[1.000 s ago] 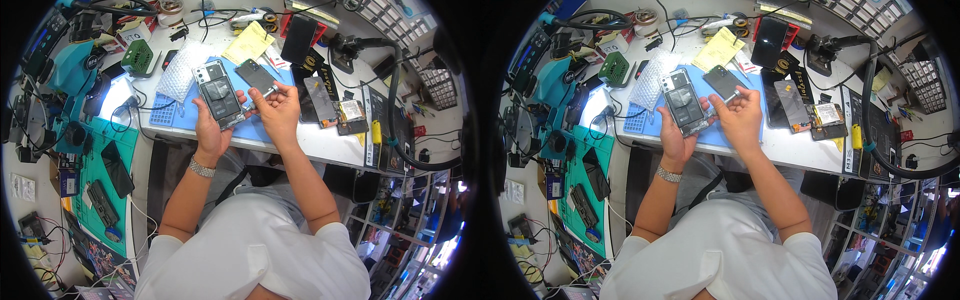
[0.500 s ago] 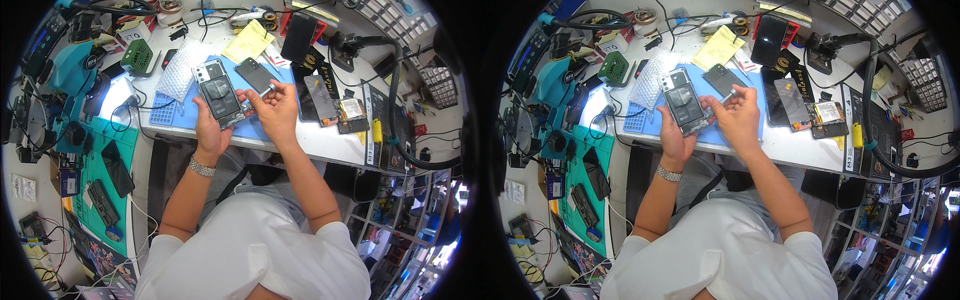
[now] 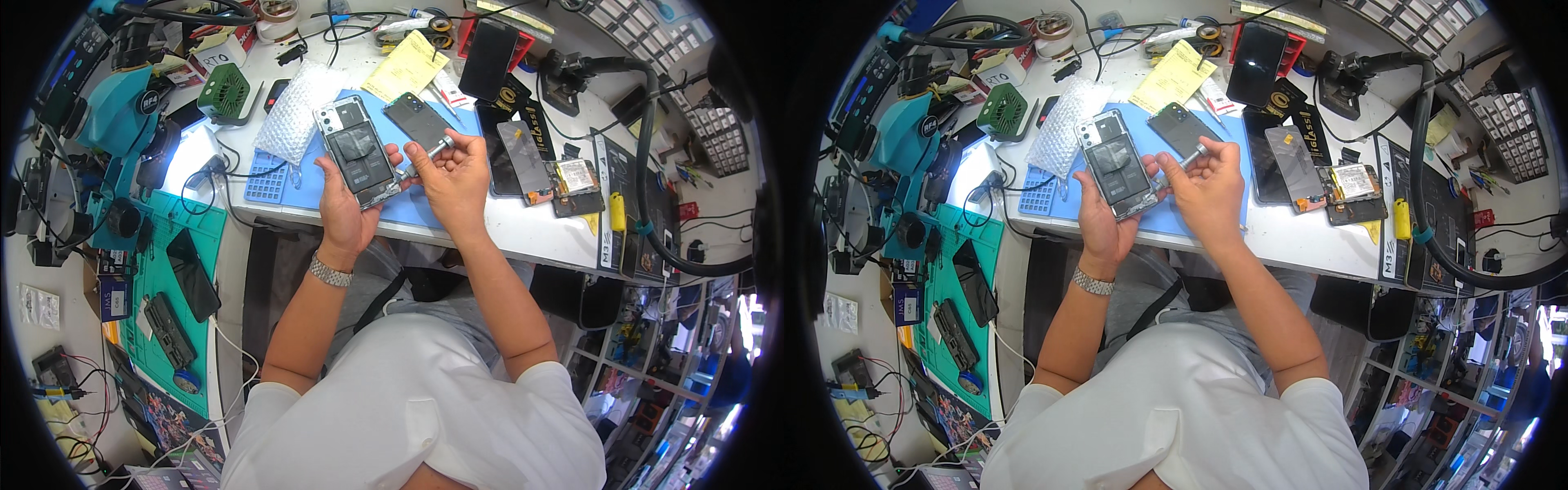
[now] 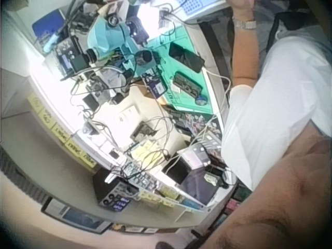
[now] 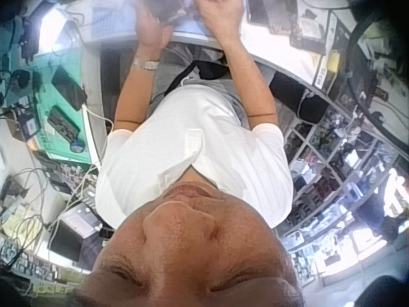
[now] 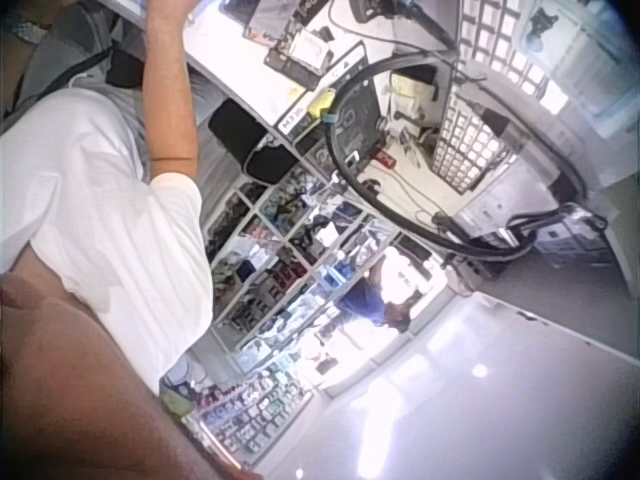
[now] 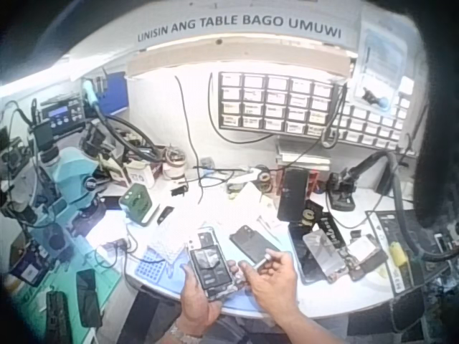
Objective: The person disassembles a smartphone by removing the back cover and internal components using a screwdriver and a prying tool. They then retrieve a replacement back cover from a shelf and begin reassembling the device by aligning and securing the new cover.
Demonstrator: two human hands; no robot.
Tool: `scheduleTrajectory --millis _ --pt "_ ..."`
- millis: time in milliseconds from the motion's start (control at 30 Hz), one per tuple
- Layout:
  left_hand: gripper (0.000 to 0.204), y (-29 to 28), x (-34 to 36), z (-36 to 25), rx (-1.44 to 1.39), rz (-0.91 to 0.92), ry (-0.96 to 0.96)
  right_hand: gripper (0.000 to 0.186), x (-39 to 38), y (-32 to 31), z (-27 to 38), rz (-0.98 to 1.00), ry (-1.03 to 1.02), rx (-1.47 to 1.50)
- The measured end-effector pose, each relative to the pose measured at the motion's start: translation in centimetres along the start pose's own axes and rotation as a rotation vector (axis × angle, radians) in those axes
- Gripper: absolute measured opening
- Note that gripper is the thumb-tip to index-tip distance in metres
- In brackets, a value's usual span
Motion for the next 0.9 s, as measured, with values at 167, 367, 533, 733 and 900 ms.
scheduleTrajectory --millis 167,367,533,733,900 --pt "0.082 0.1 0.0 0.1 -0.014 0.013 -0.008 0.059 0.1 -0.2 0.0 -0.010 -0.033 0.005" --pt "0.082 -0.1 0.0 0.2 -0.019 0.007 -0.010 0.059 -0.2 -0.3 0.4 0.000 -0.065 -0.007" --pt "0.080 0.1 0.1 0.1 -0.025 0.010 -0.008 0.060 -1.0 0.2 1.8 0.007 -0.133 0.033" --pt "0.077 0.6 0.0 -0.3 -0.032 -0.021 0.003 0.055 -2.1 0.6 2.8 0.006 -0.212 -0.095" --pt "0.077 0.6 0.0 -0.2 -0.025 0.009 0.001 0.054 -2.8 0.7 3.2 0.053 -0.380 -0.058"
Point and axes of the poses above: each hand's wrist, its own x-axis towards the middle knuckle, its own y-axis out of the palm, z = x × y, the point moved 10 cm from there along x, towards the middle knuckle, and after that the axes turned 10 degrees about y, right-handed, at the moved point
